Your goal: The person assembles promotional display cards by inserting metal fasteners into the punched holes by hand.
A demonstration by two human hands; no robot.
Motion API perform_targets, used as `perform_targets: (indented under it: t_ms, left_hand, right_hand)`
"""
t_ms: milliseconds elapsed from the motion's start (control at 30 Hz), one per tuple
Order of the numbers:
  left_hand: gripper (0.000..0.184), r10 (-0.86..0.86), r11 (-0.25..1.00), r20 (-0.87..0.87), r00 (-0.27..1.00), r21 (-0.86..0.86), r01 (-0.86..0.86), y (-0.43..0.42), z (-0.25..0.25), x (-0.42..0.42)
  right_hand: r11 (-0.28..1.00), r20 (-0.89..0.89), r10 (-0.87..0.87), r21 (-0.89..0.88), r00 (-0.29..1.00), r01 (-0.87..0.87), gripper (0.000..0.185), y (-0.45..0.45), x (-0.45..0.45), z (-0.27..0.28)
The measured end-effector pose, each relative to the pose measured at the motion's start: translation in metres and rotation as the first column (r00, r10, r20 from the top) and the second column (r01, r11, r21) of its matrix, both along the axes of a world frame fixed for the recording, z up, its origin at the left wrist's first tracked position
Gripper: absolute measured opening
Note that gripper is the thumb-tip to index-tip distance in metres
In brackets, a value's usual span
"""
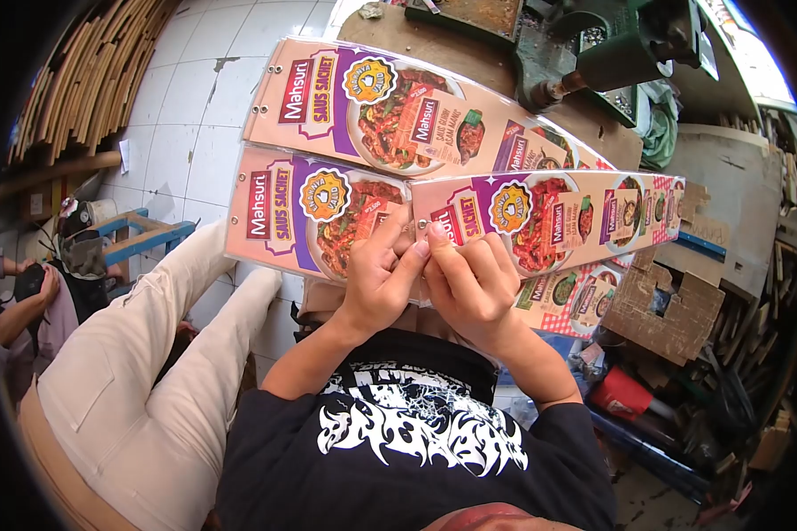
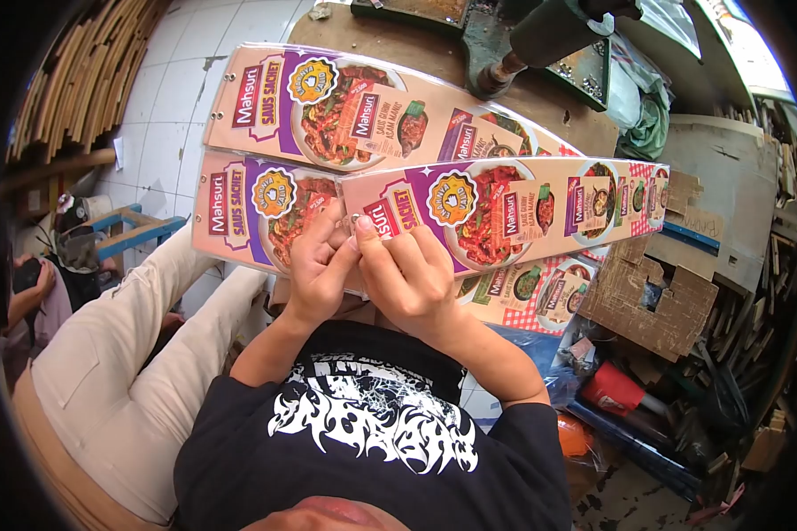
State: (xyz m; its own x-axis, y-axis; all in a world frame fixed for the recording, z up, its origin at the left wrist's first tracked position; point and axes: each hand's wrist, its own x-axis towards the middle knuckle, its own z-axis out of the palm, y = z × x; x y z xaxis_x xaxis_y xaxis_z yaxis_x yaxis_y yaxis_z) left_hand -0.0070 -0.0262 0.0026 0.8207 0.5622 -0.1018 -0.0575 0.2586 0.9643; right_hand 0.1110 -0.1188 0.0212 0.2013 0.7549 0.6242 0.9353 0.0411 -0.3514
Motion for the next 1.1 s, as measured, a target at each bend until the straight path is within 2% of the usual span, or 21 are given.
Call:
perform_targets:
  t_ms: [233, 333, 400, 467, 533, 633, 800, 867, 933, 1100]
  left_hand:
    - [0.044, 0.029, 0.989, -0.016, 0.999, 0.147, -0.026, -0.001, 0.000, 0.001]
    - [0.043, 0.030, 0.998, 0.006, 1.000, 0.048, -0.030, -0.001, -0.003, 0.001]
    - [0.042, 0.026, 1.000, 0.032, 0.999, 0.006, -0.026, -0.003, -0.003, 0.002]
    - [0.041, 0.027, 0.999, 0.053, 0.998, -0.037, -0.025, -0.002, -0.003, 0.000]
    - [0.041, 0.017, 0.999, 0.065, 0.998, -0.049, -0.014, -0.002, -0.005, 0.001]
    - [0.039, 0.040, 0.989, 0.069, 0.997, -0.148, -0.030, -0.003, -0.002, 0.003]
    - [0.033, 0.027, 0.990, 0.081, 0.996, -0.139, -0.016, -0.002, -0.005, 0.001]
    - [0.031, 0.022, 0.991, 0.072, 0.997, -0.133, -0.012, -0.002, -0.005, 0.001]
    - [0.020, 0.059, 0.985, 0.114, 0.992, -0.167, -0.039, -0.003, -0.002, 0.004]
    - [0.019, 0.058, 0.985, 0.141, 0.988, -0.171, -0.034, -0.003, -0.004, 0.003]
  right_hand:
    - [0.996, -0.039, -0.031, -0.081, 0.999, 0.028, 0.034, 0.002, -0.004, 0.006]
    - [0.998, -0.061, -0.035, -0.044, 0.998, 0.032, 0.033, 0.003, -0.001, 0.002]
    - [0.995, -0.185, -0.004, 0.092, 0.983, 0.021, 0.038, 0.002, 0.004, -0.007]
    - [0.992, -0.247, -0.029, 0.115, 0.969, 0.059, 0.038, -0.002, 0.002, -0.009]
    - [0.990, -0.414, -0.043, 0.105, 0.909, 0.095, 0.034, -0.007, 0.000, -0.007]
    - [0.987, -0.415, -0.039, 0.127, 0.909, 0.100, 0.033, -0.006, 0.001, -0.005]
    - [0.982, -0.457, -0.086, 0.114, 0.885, 0.154, 0.036, -0.004, -0.003, 0.004]
    - [0.983, -0.408, -0.098, 0.102, 0.908, 0.152, 0.036, -0.003, -0.003, 0.006]
    - [0.984, -0.369, -0.112, 0.089, 0.923, 0.155, 0.036, -0.003, -0.004, 0.007]
    - [0.985, -0.312, -0.130, 0.070, 0.941, 0.159, 0.035, -0.001, -0.005, 0.006]
